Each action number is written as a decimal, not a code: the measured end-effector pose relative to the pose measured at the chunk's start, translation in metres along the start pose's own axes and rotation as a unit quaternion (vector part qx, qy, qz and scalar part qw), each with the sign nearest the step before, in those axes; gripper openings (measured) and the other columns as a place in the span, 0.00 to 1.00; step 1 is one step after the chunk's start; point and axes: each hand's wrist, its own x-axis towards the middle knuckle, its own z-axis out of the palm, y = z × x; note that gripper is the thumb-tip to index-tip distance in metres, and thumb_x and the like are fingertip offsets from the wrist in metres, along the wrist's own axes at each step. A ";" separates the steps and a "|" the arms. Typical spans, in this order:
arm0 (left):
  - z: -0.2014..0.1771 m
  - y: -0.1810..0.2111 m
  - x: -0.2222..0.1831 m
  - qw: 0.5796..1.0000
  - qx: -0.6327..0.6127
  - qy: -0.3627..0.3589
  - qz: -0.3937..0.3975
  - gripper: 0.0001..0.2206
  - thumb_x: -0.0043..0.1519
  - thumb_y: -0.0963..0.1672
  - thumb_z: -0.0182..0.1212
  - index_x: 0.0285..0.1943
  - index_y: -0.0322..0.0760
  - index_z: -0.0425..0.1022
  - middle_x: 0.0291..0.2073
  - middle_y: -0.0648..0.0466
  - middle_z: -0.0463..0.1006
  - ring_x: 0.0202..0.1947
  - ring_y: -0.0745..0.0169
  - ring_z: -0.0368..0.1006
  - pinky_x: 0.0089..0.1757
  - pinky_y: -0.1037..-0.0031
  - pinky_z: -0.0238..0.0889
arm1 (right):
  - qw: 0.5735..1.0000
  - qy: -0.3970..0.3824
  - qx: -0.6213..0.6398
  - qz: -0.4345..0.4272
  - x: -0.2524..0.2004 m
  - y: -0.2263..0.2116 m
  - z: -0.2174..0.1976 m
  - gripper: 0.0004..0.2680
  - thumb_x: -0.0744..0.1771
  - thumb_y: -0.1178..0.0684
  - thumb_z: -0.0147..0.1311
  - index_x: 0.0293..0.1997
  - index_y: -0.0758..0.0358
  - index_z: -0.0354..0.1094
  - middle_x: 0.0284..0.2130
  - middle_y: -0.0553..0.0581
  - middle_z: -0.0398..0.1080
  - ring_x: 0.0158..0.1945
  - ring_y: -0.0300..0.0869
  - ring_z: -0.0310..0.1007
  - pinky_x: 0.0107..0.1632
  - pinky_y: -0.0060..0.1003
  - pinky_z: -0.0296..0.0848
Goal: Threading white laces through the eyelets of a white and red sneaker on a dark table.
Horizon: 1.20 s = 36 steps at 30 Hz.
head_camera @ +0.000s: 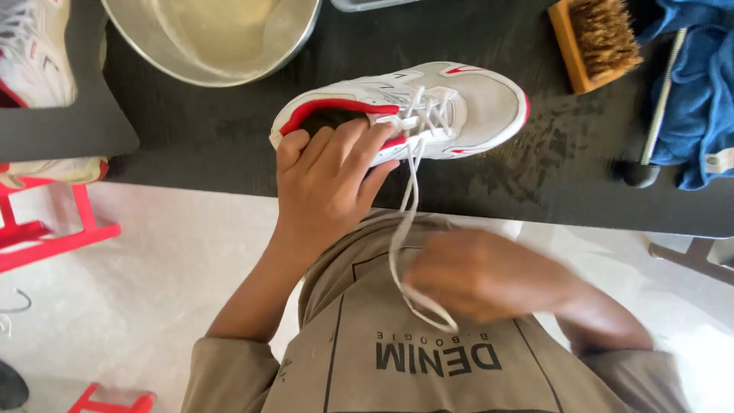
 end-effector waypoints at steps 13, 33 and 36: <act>-0.002 0.014 0.000 0.992 -0.113 0.010 -0.061 0.09 0.71 0.41 0.65 0.57 0.41 0.73 0.48 0.57 0.85 0.45 0.69 0.82 0.50 0.74 0.52 | 0.878 0.209 -0.339 0.266 0.032 0.027 0.028 0.10 0.74 0.54 0.48 0.32 0.59 0.61 0.23 0.51 0.61 0.22 0.43 0.58 0.24 0.41 0.54; 0.012 0.017 0.011 0.993 -0.089 0.025 -0.073 0.05 0.70 0.44 0.64 0.52 0.43 0.74 0.46 0.55 0.82 0.39 0.66 0.79 0.48 0.71 0.50 | 0.981 0.012 -0.053 0.186 0.031 0.020 0.018 0.10 0.69 0.53 0.55 0.28 0.62 0.71 0.23 0.54 0.70 0.28 0.48 0.70 0.31 0.43 0.68; 0.012 0.017 0.015 0.995 -0.055 0.037 -0.072 0.02 0.70 0.43 0.62 0.48 0.47 0.78 0.42 0.58 0.80 0.33 0.70 0.76 0.48 0.73 0.49 | 0.981 0.056 0.008 0.185 0.017 0.018 0.005 0.08 0.69 0.53 0.56 0.30 0.60 0.69 0.22 0.53 0.67 0.24 0.45 0.65 0.27 0.39 0.63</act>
